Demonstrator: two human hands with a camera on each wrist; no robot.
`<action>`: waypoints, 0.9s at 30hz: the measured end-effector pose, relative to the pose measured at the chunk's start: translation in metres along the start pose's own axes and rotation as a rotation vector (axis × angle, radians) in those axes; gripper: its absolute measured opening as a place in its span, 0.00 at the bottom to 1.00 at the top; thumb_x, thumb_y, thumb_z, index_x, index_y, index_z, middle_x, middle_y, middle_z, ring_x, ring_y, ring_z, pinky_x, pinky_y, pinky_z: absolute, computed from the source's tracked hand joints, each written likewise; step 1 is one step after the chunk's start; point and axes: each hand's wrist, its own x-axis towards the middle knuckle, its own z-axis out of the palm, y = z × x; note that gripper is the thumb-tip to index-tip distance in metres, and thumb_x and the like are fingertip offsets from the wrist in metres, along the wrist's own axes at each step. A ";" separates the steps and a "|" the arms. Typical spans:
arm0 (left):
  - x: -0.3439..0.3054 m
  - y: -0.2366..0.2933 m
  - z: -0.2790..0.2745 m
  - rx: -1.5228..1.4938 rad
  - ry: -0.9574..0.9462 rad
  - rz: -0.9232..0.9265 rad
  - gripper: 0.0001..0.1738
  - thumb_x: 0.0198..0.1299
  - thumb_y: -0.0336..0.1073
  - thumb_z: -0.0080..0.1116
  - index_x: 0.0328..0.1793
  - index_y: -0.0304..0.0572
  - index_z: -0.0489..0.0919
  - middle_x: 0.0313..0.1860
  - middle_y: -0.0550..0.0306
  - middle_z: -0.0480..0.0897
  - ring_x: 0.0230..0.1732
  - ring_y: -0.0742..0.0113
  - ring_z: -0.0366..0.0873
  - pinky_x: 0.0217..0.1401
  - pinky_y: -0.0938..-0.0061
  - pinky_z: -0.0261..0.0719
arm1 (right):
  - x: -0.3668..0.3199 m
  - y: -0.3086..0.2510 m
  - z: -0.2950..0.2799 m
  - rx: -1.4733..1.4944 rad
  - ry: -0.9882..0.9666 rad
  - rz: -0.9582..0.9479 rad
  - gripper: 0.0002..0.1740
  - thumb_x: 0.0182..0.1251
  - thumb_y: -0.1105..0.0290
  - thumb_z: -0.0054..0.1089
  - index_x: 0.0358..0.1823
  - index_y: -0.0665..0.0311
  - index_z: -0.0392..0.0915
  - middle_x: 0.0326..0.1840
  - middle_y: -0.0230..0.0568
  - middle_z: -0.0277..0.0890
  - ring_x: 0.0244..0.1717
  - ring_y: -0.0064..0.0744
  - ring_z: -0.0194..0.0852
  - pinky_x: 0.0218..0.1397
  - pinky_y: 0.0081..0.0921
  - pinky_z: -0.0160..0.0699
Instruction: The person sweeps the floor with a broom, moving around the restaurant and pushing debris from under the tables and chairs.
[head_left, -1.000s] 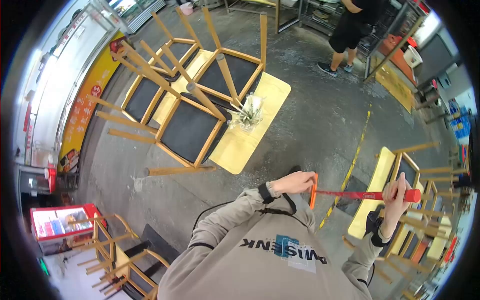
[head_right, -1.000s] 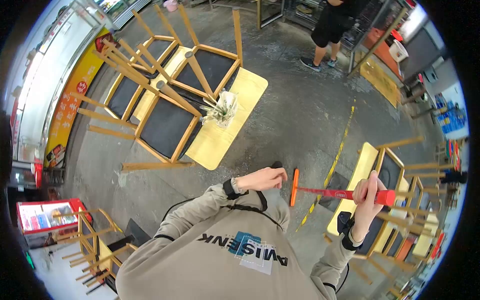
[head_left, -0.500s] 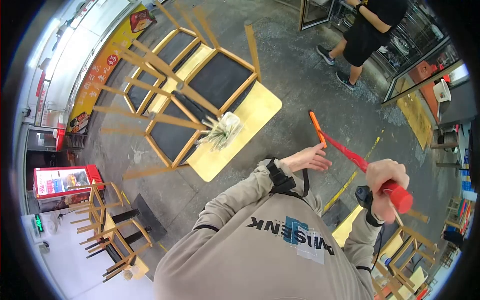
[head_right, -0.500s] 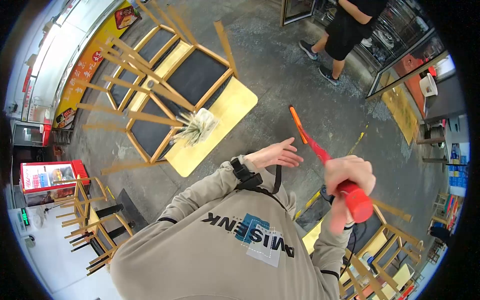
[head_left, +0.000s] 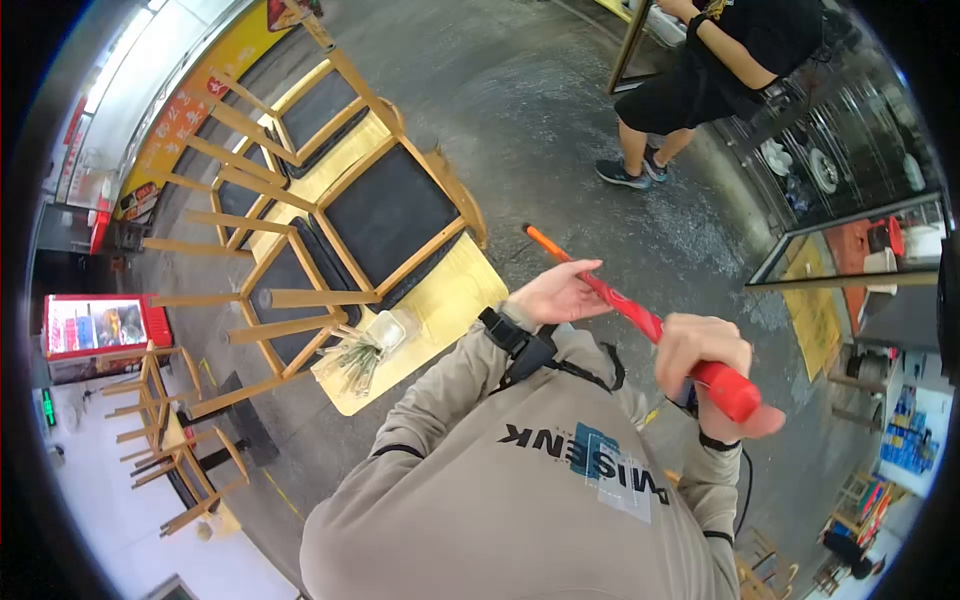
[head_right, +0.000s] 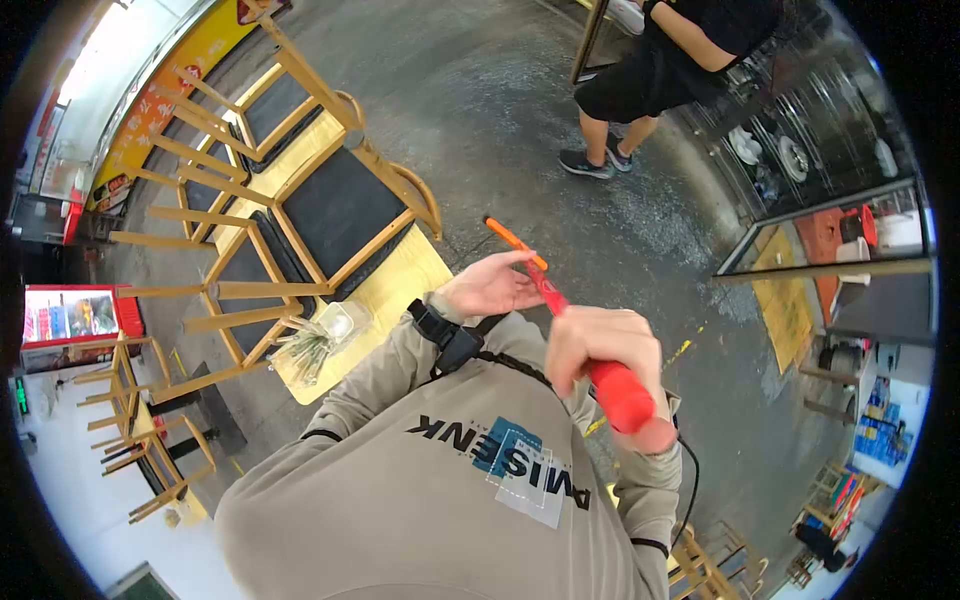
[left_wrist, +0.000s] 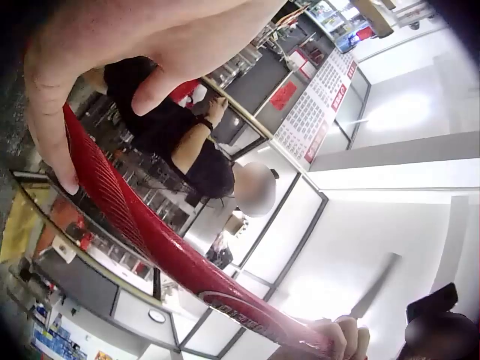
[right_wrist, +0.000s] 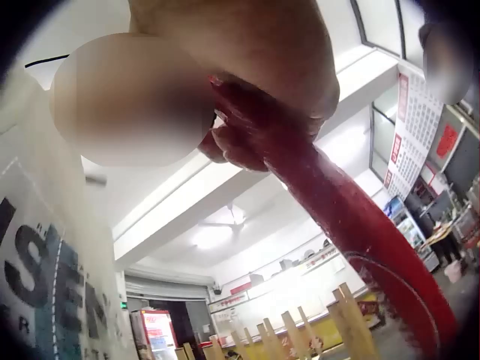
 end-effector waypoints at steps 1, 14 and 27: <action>0.002 0.012 0.001 -0.007 0.013 0.015 0.17 0.63 0.41 0.57 0.48 0.33 0.73 0.48 0.46 0.76 0.56 0.57 0.74 0.66 0.65 0.69 | 0.012 0.009 -0.008 -0.029 -0.053 0.061 0.51 0.40 0.12 0.28 0.15 0.63 0.60 0.17 0.33 0.64 0.17 0.31 0.62 0.20 0.24 0.56; 0.109 0.209 -0.028 -0.078 0.202 0.811 0.11 0.65 0.38 0.55 0.47 0.40 0.74 0.45 0.59 0.80 0.48 0.71 0.76 0.54 0.77 0.75 | 0.200 0.175 -0.109 0.088 -0.770 -0.068 0.09 0.50 0.66 0.48 0.21 0.65 0.66 0.40 0.43 0.73 0.47 0.43 0.71 0.72 0.48 0.49; 0.192 0.059 0.000 -0.144 0.782 0.808 0.17 0.71 0.46 0.45 0.57 0.44 0.67 0.33 0.63 0.75 0.33 0.75 0.76 0.34 0.76 0.79 | 0.166 0.564 -0.191 -0.276 -0.594 0.933 0.32 0.65 0.46 0.54 0.57 0.67 0.67 0.56 0.48 0.69 0.56 0.41 0.68 0.58 0.34 0.67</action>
